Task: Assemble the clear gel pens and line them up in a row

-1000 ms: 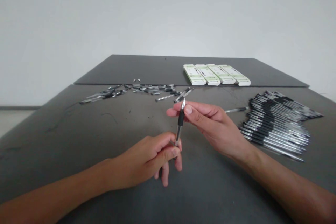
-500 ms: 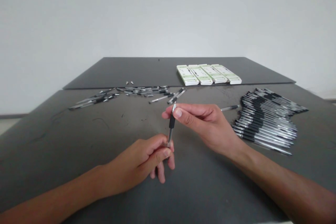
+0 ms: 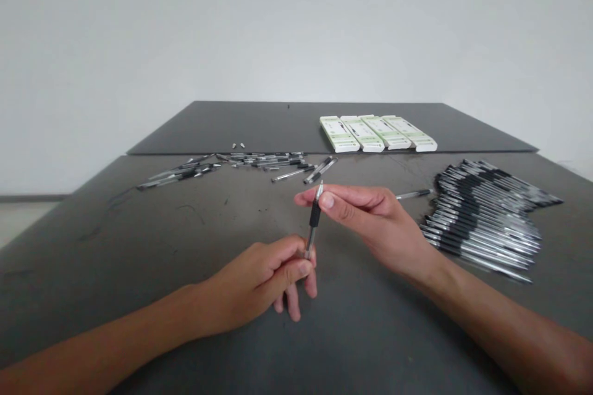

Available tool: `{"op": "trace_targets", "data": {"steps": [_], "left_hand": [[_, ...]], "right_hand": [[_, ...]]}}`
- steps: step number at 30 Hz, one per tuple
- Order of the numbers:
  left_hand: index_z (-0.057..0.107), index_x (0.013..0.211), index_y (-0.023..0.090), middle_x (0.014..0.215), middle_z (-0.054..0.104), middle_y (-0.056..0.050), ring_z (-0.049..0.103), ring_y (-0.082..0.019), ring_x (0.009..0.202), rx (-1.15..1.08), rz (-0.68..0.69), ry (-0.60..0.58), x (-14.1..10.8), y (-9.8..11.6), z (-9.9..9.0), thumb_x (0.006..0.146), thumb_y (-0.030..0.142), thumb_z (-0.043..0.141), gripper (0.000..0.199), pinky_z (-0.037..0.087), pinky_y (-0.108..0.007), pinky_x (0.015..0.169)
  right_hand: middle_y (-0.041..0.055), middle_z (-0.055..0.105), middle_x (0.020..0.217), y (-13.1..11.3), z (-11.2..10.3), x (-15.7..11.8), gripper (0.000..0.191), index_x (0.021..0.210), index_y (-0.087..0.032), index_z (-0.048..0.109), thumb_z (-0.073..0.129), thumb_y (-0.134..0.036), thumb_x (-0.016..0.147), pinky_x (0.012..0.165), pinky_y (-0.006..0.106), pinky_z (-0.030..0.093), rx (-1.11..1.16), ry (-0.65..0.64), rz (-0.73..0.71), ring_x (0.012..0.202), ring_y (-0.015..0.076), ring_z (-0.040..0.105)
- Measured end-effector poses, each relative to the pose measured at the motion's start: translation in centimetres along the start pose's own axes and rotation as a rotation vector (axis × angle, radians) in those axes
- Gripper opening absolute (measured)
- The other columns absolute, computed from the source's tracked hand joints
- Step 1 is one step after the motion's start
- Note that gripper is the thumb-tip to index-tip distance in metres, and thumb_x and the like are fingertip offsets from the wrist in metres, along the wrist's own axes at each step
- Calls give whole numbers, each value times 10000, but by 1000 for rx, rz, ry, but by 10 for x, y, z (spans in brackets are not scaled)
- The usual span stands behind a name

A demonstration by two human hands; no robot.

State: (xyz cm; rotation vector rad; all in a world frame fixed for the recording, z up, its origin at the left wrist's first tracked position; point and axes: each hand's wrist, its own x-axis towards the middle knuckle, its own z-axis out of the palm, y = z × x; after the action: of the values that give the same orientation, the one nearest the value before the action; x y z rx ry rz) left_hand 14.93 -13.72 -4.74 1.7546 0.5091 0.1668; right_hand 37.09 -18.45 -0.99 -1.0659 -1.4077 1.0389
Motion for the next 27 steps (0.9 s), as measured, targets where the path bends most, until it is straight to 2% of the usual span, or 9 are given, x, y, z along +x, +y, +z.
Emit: {"op": "trace_targets", "data": {"steps": [8,15,19,23,25,27], "left_hand": [[565,1038,190,975,770,-35,783,-139,660,-5,4,-1,1,1,1,1151,351,399,257,545,-225,568],[531,1033,202,938,752,-21,775,-138,659,-56,4,13,-2,-1,1,1162,395,412,261,526,-218,562],[562,1045,193,862,761,-44,767,-167,714,-145,45,38,-1,-5,0,1151,533,438,377,559,-258,635],[602,1138,170,816,789,-71,764,-193,791,-244,178,126,4,-8,-2,1111,640,490,484,574,-303,753],[607,1110,167,814,789,-70,777,-199,812,-239,230,173,6,-9,-2,1108,626,518,467,567,-299,753],[603,1083,171,813,791,-67,787,-202,815,-230,241,202,6,-10,-2,1116,595,523,432,576,-300,760]], "right_hand": [[-8,867,1137,-3,4,-1,165,1067,-305,888,790,-404,978,1066,373,623,6,55,5,1146,223,802],[-6,843,1247,8,1,1,229,1188,-344,856,748,-448,1015,1212,443,510,135,-18,5,1252,220,758],[-1,834,1280,12,-3,1,237,1184,-337,862,736,-456,1021,1223,432,487,56,-4,-1,1292,232,733],[16,861,1185,12,1,-1,260,1144,-322,877,797,-487,960,1057,389,603,-57,38,59,1119,235,798],[15,872,1126,13,5,-2,251,1125,-330,882,820,-485,938,940,350,642,-69,25,92,978,210,818],[9,874,1109,14,6,-1,273,1139,-345,877,859,-478,901,895,331,649,-55,30,95,893,189,816]]}}
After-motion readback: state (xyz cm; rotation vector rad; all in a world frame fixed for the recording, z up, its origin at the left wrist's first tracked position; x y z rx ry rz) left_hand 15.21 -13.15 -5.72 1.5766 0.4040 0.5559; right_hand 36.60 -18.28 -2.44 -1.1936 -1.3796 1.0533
